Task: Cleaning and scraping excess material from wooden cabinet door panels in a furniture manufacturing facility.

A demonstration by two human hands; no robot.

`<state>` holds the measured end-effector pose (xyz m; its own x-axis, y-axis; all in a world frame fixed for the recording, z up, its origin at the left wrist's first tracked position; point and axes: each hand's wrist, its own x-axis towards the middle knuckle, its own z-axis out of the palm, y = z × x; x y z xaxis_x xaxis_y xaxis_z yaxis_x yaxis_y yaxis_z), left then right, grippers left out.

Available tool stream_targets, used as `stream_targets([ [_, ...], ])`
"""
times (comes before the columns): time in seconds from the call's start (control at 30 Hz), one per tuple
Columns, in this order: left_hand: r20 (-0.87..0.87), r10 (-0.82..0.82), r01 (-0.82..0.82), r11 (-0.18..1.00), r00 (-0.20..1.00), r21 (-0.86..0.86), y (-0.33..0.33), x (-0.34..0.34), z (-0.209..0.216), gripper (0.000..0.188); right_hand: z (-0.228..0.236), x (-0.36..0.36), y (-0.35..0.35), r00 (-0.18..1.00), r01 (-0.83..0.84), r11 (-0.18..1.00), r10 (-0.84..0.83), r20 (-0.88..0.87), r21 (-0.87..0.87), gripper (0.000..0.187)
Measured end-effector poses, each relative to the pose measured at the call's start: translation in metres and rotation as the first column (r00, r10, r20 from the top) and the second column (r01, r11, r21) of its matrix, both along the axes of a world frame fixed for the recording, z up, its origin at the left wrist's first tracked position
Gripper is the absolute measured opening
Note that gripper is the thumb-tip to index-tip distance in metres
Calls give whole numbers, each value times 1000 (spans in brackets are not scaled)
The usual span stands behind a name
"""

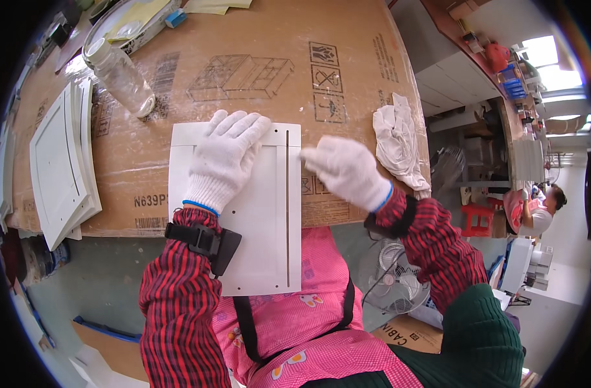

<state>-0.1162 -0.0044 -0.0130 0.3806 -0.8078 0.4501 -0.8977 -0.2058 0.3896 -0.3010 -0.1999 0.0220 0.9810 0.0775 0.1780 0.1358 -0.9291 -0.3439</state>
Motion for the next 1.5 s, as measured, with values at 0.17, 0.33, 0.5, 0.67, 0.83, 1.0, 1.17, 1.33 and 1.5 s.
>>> stream_targets([
  [0.17, 17, 12, -12, 1000, 1000, 2, 6, 2, -3, 33, 8, 2, 9, 994, -35, 998, 30, -102, -44, 18],
  [0.33, 7, -4, 4, 1000, 1000, -9, 2, 2, 0, 33, -2, 22, -8, 994, 111, 994, -110, 10, -19, 17],
  [0.5, -5, 11, -11, 1000, 1000, 10, 2, 2, -3, 33, 0, 10, 3, 999, 39, 999, -39, -18, 18, 16],
  [0.67, 2, 12, -12, 1000, 1000, 10, 4, 2, -2, 34, 0, 21, -1, 993, 115, 993, -114, 36, -31, 15],
  [0.83, 8, 20, -20, 1000, 1000, 12, 4, 1, -1, 34, -3, 16, 6, 992, 126, 991, -125, 26, -42, 16],
  [1.0, 5, 11, -11, 1000, 1000, 9, 4, 2, -1, 34, -3, 15, 6, 987, 157, 987, -155, 43, -32, 17],
  [1.17, 15, 3, -4, 1000, 1000, 5, 3, 2, 0, 34, -2, 17, 1, 982, 183, 983, -183, 38, -3, 18],
  [1.33, -3, 1, -1, 1000, 1000, 16, 4, 2, 3, 33, -4, 15, 5, 985, 170, 985, -169, 18, -13, 18],
  [1.5, -29, 12, -11, 999, 1000, 37, 5, 2, -2, 34, -1, 16, 6, 983, 177, 984, -177, 37, 7, 19],
])
